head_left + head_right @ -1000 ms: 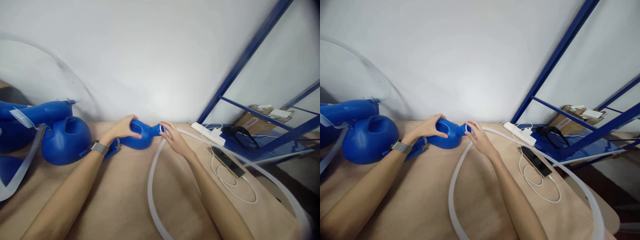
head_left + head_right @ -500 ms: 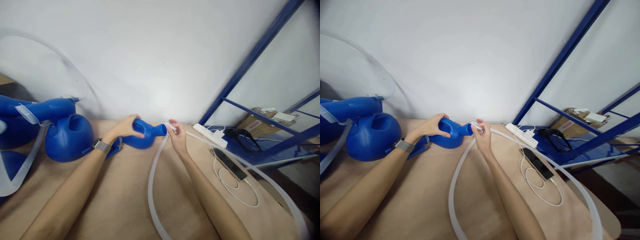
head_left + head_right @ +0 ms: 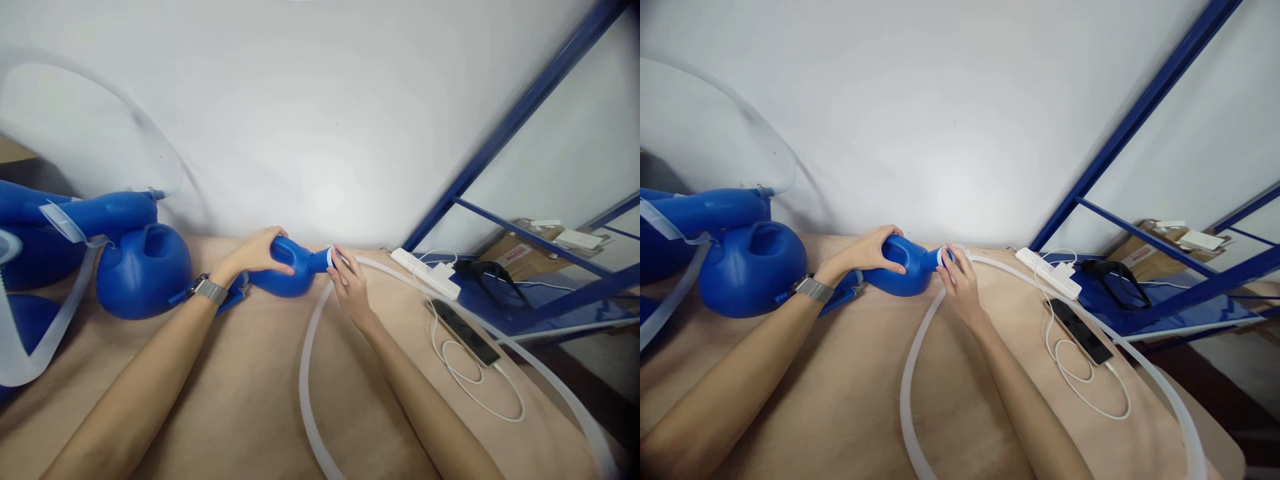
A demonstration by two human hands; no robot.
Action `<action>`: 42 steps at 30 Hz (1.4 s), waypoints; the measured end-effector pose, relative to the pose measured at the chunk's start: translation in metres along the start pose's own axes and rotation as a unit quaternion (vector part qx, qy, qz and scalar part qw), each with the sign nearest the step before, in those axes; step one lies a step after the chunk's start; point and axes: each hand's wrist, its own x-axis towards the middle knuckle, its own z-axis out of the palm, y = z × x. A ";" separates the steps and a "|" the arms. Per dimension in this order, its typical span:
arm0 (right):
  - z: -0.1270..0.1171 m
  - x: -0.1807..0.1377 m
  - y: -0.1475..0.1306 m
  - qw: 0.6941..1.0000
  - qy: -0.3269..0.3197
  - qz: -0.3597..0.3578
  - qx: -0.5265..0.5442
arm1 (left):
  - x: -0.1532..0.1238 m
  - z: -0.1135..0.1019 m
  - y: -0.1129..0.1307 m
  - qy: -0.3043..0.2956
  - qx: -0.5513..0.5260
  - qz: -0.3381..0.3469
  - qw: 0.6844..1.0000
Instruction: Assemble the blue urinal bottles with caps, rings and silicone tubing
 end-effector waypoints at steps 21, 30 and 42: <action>-0.039 0.053 -0.004 0.953 -0.238 0.075 0.173 | 0.004 0.006 -0.005 0.006 0.032 0.025 0.999; 0.008 0.078 -0.009 0.942 -0.206 0.156 0.213 | 0.004 0.009 -0.008 0.014 0.047 0.032 0.998; 0.033 0.062 0.017 0.944 -0.051 0.278 0.170 | 0.001 0.013 -0.005 0.014 0.065 0.016 0.998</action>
